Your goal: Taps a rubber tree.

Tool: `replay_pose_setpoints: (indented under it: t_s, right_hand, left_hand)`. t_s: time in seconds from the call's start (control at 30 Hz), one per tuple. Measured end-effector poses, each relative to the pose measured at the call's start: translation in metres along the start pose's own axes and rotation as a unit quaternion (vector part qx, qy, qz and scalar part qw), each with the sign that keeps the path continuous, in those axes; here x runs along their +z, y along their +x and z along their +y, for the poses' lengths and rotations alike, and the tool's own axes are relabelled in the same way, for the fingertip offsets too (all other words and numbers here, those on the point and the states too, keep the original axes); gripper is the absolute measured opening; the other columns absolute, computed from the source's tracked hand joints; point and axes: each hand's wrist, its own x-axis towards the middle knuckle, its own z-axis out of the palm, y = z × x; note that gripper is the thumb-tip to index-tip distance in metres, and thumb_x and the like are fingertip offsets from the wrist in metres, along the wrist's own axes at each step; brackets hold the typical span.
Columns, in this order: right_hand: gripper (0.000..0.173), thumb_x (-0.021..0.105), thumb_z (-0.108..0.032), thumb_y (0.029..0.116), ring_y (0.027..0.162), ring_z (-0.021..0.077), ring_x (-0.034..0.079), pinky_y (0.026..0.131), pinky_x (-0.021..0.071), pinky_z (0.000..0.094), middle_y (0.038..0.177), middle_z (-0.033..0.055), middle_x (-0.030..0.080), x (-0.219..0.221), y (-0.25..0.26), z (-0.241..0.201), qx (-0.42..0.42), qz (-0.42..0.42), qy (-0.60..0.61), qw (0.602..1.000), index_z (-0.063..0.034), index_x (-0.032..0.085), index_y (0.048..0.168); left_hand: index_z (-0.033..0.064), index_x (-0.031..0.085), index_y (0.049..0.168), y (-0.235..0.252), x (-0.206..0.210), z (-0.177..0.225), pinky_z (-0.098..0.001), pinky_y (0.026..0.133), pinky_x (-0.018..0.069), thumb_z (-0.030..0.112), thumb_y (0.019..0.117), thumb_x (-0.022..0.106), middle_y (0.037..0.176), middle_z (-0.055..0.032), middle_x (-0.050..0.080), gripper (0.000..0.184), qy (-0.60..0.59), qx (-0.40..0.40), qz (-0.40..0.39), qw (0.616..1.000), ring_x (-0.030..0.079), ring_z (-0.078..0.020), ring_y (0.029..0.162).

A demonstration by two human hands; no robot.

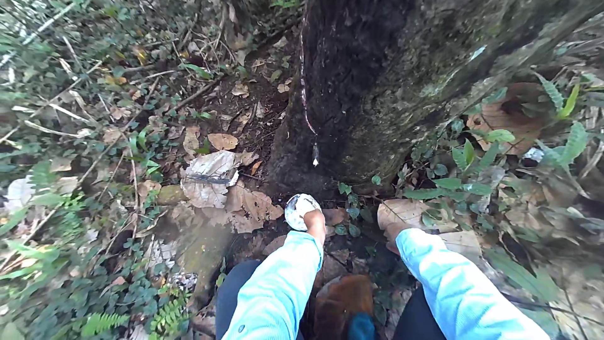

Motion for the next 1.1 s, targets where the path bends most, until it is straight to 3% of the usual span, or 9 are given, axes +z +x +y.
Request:
replay_pose_setpoints:
  t_s: [0.13, 0.27, 0.47, 0.6, 0.73, 0.9, 0.97, 1.03, 1.1]
  right_hand:
    - [0.058, 0.07, -0.014, 0.0905, 0.137, 0.0418, 0.051, 0.11, 0.0441, 0.0576, 0.143, 0.031, 0.054, 0.004, 0.038, -0.004, 0.078, 0.123, 0.003, 0.989, 0.0105, 0.05, 0.14]
    - [0.053, 0.06, -0.012, 0.0976, 0.138, 0.042, 0.05, 0.111, 0.0424, 0.0583, 0.145, 0.0308, 0.052, 0.011, 0.048, -0.006, 0.089, 0.184, 0.025, 0.979, 0.0097, 0.047, 0.144]
    - [0.053, 0.055, -0.007, 0.1001, 0.141, 0.0418, 0.047, 0.113, 0.0415, 0.0564, 0.149, 0.0309, 0.048, 0.027, 0.047, -0.001, 0.068, 0.183, 0.054, 0.979, 0.0092, 0.042, 0.148]
    - [0.067, 0.058, -0.009, 0.0986, 0.152, 0.0331, 0.033, 0.122, 0.0303, 0.0448, 0.162, 0.0233, 0.033, 0.002, -0.022, -0.007, 0.024, 0.063, 0.045, 0.997, 0.0052, 0.029, 0.157]
    - [0.056, 0.059, -0.008, 0.0966, 0.141, 0.0406, 0.047, 0.113, 0.0423, 0.0545, 0.148, 0.0302, 0.05, 0.02, 0.053, -0.008, 0.085, 0.189, 0.02, 0.978, 0.0105, 0.043, 0.147]
    - [0.06, 0.062, -0.008, 0.0966, 0.144, 0.0395, 0.044, 0.116, 0.0388, 0.0542, 0.151, 0.0311, 0.046, 0.014, 0.048, -0.003, 0.044, 0.151, 0.045, 0.986, 0.0114, 0.039, 0.148]
    - [0.061, 0.069, -0.013, 0.093, 0.143, 0.0394, 0.045, 0.116, 0.0387, 0.0532, 0.149, 0.0307, 0.048, 0.007, 0.039, 0.001, -0.003, 0.071, -0.027, 0.997, 0.0126, 0.047, 0.143]
    - [0.059, 0.065, -0.024, 0.0992, 0.146, 0.0396, 0.042, 0.119, 0.033, 0.0548, 0.153, 0.029, 0.046, -0.005, 0.02, 0.002, -0.049, -0.03, -0.126, 0.99, 0.0082, 0.049, 0.145]
    - [0.057, 0.065, -0.028, 0.0995, 0.145, 0.0397, 0.043, 0.117, 0.0347, 0.056, 0.151, 0.0278, 0.048, -0.017, 0.002, -0.003, -0.043, -0.047, -0.144, 0.988, 0.0059, 0.052, 0.144]
  left_hand:
    - [-0.007, 0.068, 0.113, 0.002, 0.002, -0.007, -0.0563, 0.1, 0.0472, 0.017, 0.1022, 0.059, 0.125, -0.0279, 0.064, 0.028, 0.032, 0.018, -0.009, 0.999, 0.06, -0.039, 0.119]
    - [-0.0054, 0.069, 0.112, 0.003, -0.007, -0.001, -0.0546, 0.098, 0.0473, 0.016, 0.1026, 0.059, 0.122, -0.0268, 0.065, 0.026, 0.04, 0.052, -0.033, 0.997, 0.061, -0.0372, 0.115]
    - [-0.0064, 0.067, 0.117, 0.02, -0.062, 0.022, -0.0577, 0.1, 0.0477, 0.021, 0.1037, 0.058, 0.129, -0.0281, 0.063, 0.032, 0.08, 0.033, 0.059, 0.995, 0.059, -0.0401, 0.122]
    - [-0.0084, 0.067, 0.119, 0.039, -0.088, -0.008, -0.0566, 0.105, 0.0461, 0.022, 0.1067, 0.052, 0.132, -0.0281, 0.063, 0.036, 0.129, -0.019, 0.118, 0.984, 0.059, -0.0403, 0.127]
    - [-0.0041, 0.063, 0.131, 0.025, -0.089, -0.039, -0.0514, 0.113, 0.043, 0.015, 0.1038, 0.054, 0.141, -0.0238, 0.06, 0.034, 0.377, -0.011, -0.032, 0.926, 0.055, -0.0348, 0.136]
    - [-0.0058, 0.052, 0.142, 0.049, -0.059, -0.074, -0.048, 0.115, 0.0396, 0.026, 0.1099, 0.048, 0.151, -0.0228, 0.05, 0.045, 0.04, -0.087, -0.084, 0.992, 0.048, -0.033, 0.141]
    - [-0.0046, 0.058, 0.137, 0.038, -0.053, -0.07, -0.049, 0.112, 0.0429, 0.028, 0.1088, 0.051, 0.146, -0.0223, 0.056, 0.044, 0.04, -0.085, -0.065, 0.993, 0.052, -0.0329, 0.137]
    - [-0.0036, 0.056, 0.139, 0.041, -0.046, -0.076, -0.0506, 0.112, 0.0425, 0.025, 0.1098, 0.048, 0.147, -0.0231, 0.054, 0.042, 0.033, -0.072, -0.067, 0.995, 0.051, -0.0343, 0.138]
    - [-0.0043, 0.057, 0.138, 0.04, -0.039, -0.078, -0.0531, 0.11, 0.0434, 0.023, 0.1087, 0.05, 0.145, -0.0252, 0.054, 0.041, -0.012, -0.078, -0.04, 0.996, 0.051, -0.0366, 0.136]
